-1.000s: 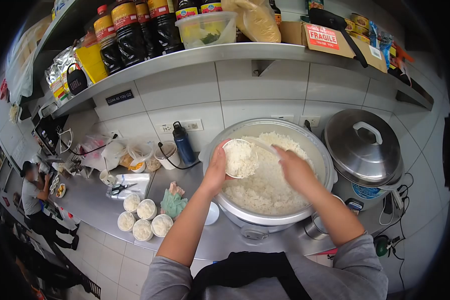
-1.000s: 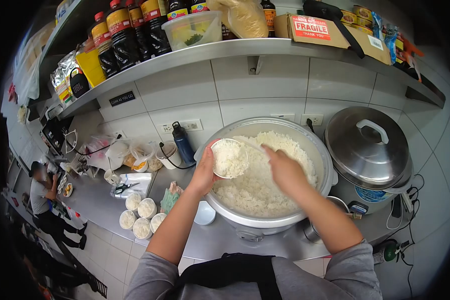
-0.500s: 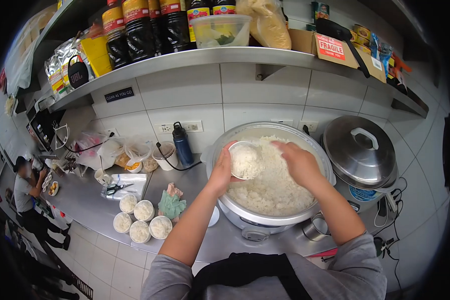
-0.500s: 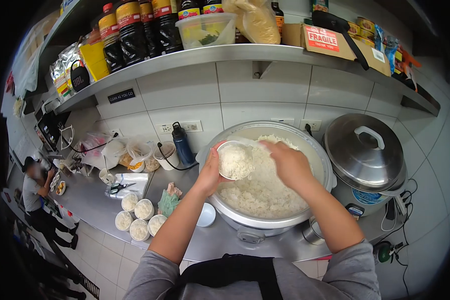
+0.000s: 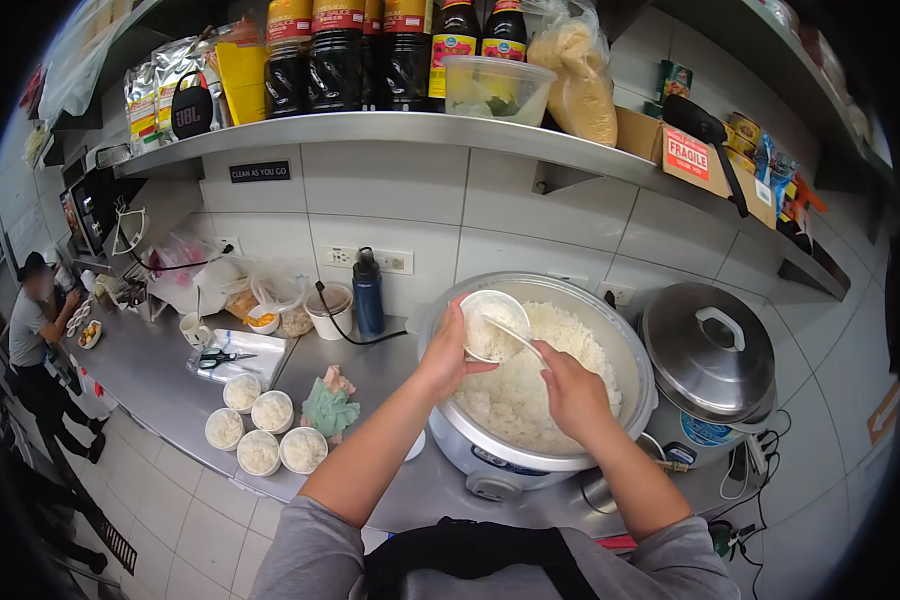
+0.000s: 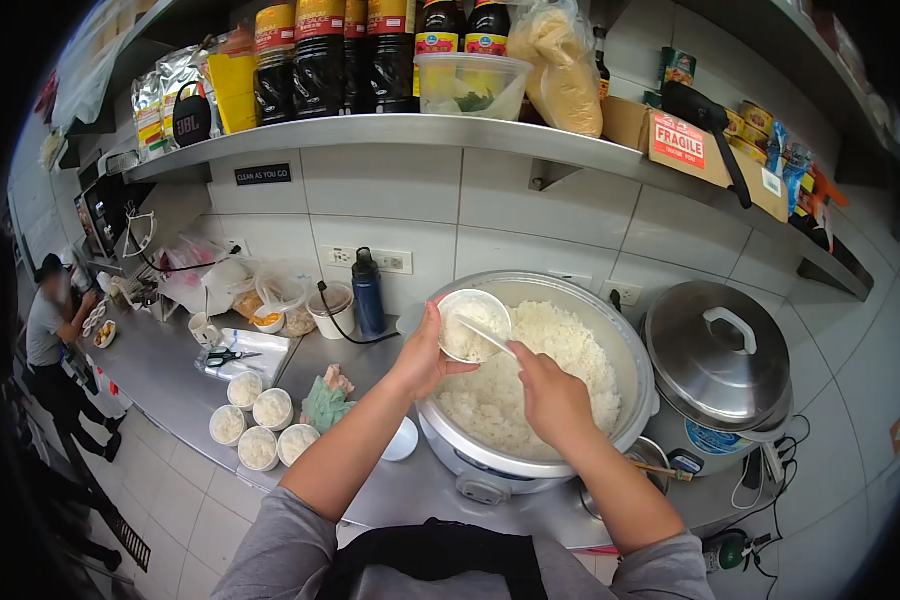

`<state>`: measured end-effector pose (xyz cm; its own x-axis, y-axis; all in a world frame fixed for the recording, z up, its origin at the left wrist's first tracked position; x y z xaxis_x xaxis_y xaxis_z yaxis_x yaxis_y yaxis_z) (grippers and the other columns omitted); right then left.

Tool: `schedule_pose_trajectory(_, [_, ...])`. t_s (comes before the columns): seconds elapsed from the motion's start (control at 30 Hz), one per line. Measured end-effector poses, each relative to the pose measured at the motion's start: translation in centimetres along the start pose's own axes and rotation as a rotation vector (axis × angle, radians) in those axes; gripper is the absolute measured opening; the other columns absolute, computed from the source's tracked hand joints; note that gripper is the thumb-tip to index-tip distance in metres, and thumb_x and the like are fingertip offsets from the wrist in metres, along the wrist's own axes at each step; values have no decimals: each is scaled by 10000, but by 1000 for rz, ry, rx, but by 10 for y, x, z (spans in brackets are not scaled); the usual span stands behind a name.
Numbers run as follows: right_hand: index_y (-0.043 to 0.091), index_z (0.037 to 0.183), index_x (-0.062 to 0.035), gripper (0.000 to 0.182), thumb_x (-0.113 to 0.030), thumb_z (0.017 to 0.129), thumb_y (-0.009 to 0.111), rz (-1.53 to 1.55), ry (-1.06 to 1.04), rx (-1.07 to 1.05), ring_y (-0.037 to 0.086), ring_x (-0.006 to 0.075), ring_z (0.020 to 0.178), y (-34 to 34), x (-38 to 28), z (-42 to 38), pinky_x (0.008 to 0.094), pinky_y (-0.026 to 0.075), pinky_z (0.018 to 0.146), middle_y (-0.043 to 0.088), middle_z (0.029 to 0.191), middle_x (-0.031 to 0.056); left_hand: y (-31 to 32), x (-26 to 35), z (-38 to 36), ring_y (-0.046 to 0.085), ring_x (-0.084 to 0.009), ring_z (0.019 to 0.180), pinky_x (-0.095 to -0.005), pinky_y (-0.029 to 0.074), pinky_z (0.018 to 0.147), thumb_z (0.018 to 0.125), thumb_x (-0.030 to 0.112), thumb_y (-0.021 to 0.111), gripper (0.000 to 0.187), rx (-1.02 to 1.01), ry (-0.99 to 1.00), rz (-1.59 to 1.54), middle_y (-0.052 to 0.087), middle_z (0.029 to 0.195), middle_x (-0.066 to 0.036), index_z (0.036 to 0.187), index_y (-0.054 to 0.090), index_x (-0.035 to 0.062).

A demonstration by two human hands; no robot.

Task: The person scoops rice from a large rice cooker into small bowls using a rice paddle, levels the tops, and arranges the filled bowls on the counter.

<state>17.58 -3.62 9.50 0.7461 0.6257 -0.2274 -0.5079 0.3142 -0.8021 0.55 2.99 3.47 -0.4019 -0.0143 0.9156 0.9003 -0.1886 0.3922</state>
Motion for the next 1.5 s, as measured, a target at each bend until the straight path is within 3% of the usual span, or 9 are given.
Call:
schedule_pose_trajectory(0.23, [487,1341,-180,425,-109,925,540,3,-1,108,651,349,864,-39,5,6,437,529,717,650,1040,144,15,-2,0,514,-280,1255,-454,565,883,1007,588,142,597,-4,-35,-64,376,1444,-95,1477,221,229])
schedule_pose_trajectory(0.53, [525,1311,-215,421,-120,904,576,-49,-84,-122,651,308,735,-29,-20,-4,417,533,617,640,921,93,11,-1,-3,524,-270,1235,-419,576,853,1006,595,149,587,7,2,-15,396,1428,-83,1459,249,236])
schedule_pose_trajectory(0.73, [537,1303,-207,419,-128,896,592,58,-86,46,647,305,718,-61,-23,-4,412,527,604,626,886,88,18,1,-7,502,-274,1261,-421,573,858,997,616,172,608,-6,12,25,380,1443,-80,1471,232,240])
schedule_pose_trajectory(0.83, [539,1309,-211,431,-123,891,595,0,-155,-13,638,303,697,-33,-23,-4,405,522,592,612,854,80,22,-8,-7,500,-273,1267,-420,575,849,996,617,168,610,-33,2,-50,376,1447,-88,1478,219,246])
schedule_pose_trajectory(0.97, [537,1319,-226,450,-115,887,596,9,-126,-33,633,303,694,-60,-32,-13,412,526,602,602,834,74,20,-4,-8,516,-282,1253,-440,560,883,995,617,161,624,-28,-10,-72,379,1449,-109,1482,211,229])
schedule_pose_trajectory(1.17, [611,1270,-258,454,-86,849,611,-178,-123,-138,625,247,680,-57,-7,-29,393,477,646,599,814,40,9,-11,-3,526,-294,1244,-457,545,920,1001,601,145,625,-9,-17,-93,386,1445,-123,1487,186,210])
schedule_pose_trajectory(1.3, [693,1183,-274,458,-49,797,592,-382,11,-60,599,195,695,-79,0,-29,379,423,686,594,819,14,15,-8,-9,519,-277,1265,-468,547,930,1001,591,134,636,62,-49,-55,427,1434,-113,1475,232,178])
schedule_pose_trajectory(1.37, [686,1197,-281,490,-39,784,583,-482,-69,149,586,189,757,-82,-3,-28,369,401,705,588,849,14,20,-6,-10,521,-287,1256,-463,547,924,1003,590,135,624,53,-44,-50,406,1440,-116,1483,199,197])
schedule_pose_trajectory(1.5, [688,1196,-284,496,-41,777,582,-541,-39,139,579,184,800,-75,16,-34,362,382,720,582,875,16,19,-5,-12,522,-280,1258,-470,550,921,1001,593,136,624,74,-29,30,400,1452,-101,1488,195,208])
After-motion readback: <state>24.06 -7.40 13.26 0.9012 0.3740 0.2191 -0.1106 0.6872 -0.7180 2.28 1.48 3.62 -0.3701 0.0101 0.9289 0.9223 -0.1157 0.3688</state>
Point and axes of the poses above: each hand's wrist, its own z-axis towards the middle knuckle, its own y-axis out of the palm, x = y × z, the point moved 8 cm from there along z, towards the middle knuckle
